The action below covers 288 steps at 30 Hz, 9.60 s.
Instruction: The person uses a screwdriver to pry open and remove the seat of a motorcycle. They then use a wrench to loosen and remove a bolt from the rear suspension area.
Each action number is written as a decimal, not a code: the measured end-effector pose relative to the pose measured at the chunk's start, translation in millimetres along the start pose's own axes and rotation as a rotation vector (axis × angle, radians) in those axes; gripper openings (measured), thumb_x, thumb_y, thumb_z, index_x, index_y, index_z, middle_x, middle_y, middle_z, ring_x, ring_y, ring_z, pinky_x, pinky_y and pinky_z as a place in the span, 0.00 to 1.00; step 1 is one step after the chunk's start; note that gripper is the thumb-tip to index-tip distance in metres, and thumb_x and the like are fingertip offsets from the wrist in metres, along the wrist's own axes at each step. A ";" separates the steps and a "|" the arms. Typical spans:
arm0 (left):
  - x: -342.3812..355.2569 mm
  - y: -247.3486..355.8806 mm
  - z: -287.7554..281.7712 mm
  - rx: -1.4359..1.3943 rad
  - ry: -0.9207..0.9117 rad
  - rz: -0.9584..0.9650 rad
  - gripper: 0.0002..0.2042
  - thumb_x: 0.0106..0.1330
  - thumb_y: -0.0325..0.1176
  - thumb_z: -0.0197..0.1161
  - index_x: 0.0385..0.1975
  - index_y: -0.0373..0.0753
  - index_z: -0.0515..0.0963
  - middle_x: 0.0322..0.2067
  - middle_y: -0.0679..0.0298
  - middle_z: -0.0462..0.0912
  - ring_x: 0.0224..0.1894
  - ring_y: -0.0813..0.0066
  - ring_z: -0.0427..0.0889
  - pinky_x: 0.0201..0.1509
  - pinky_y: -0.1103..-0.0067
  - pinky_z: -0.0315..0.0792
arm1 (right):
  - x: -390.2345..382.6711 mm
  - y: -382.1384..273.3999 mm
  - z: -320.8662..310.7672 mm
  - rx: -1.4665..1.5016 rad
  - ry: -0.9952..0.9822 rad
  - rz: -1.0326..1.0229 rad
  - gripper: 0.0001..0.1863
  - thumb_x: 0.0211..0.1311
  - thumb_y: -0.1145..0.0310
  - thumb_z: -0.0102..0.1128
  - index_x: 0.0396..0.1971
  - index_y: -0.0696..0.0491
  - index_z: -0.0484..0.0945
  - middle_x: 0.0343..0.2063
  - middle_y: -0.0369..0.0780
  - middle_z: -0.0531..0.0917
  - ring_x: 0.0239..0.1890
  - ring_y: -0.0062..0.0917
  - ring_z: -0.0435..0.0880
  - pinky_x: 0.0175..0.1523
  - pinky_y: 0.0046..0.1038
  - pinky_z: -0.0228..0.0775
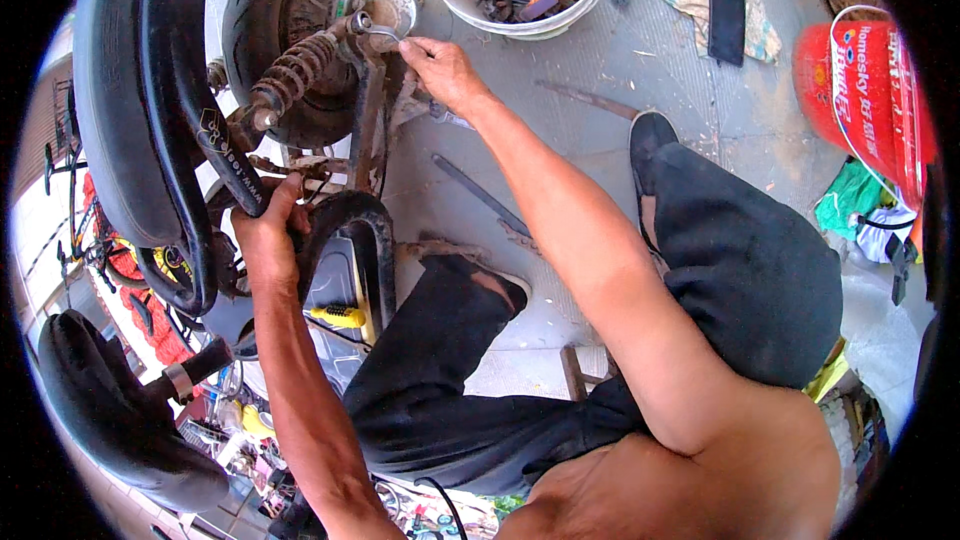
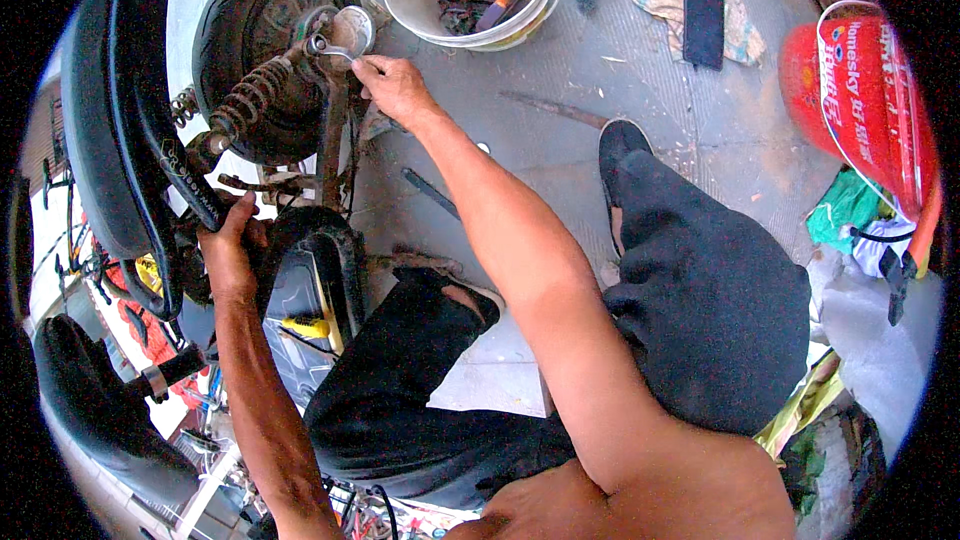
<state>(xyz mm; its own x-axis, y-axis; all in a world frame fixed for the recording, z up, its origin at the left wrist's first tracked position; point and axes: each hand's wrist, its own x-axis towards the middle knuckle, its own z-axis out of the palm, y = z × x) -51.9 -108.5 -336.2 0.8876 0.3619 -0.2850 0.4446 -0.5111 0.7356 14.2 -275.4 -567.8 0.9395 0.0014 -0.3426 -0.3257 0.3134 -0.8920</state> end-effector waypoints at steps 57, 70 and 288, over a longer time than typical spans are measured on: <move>3.7 -3.1 -7.8 0.075 0.000 -0.033 0.11 0.56 0.36 0.68 0.24 0.34 0.78 0.14 0.66 0.75 0.15 0.77 0.71 0.22 0.80 0.63 | -6.7 -1.1 42.5 -0.460 0.336 -0.188 0.25 0.71 0.50 0.41 0.34 0.58 0.77 0.30 0.58 0.80 0.37 0.58 0.78 0.44 0.52 0.68; -0.6 -3.9 -10.7 0.115 -0.011 -0.027 0.12 0.56 0.39 0.67 0.22 0.35 0.78 0.13 0.66 0.74 0.14 0.78 0.72 0.22 0.78 0.64 | -25.5 -19.5 93.0 -0.250 0.458 0.067 0.35 0.73 0.47 0.33 0.32 0.66 0.80 0.33 0.59 0.82 0.42 0.57 0.79 0.49 0.49 0.66; -0.1 -5.3 3.7 0.234 0.216 -0.011 0.11 0.56 0.36 0.67 0.28 0.33 0.80 0.14 0.66 0.75 0.15 0.79 0.72 0.21 0.81 0.64 | -7.4 -14.8 27.5 0.345 -0.205 0.454 0.33 0.71 0.38 0.33 0.41 0.56 0.73 0.23 0.33 0.68 0.23 0.20 0.68 0.30 0.28 0.70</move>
<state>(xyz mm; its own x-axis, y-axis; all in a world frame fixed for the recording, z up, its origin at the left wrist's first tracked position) -53.9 -108.7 -342.4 0.8474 0.5131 -0.1366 0.4923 -0.6627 0.5644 15.0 -253.9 -543.9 0.7273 0.3788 -0.5723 -0.6776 0.5286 -0.5113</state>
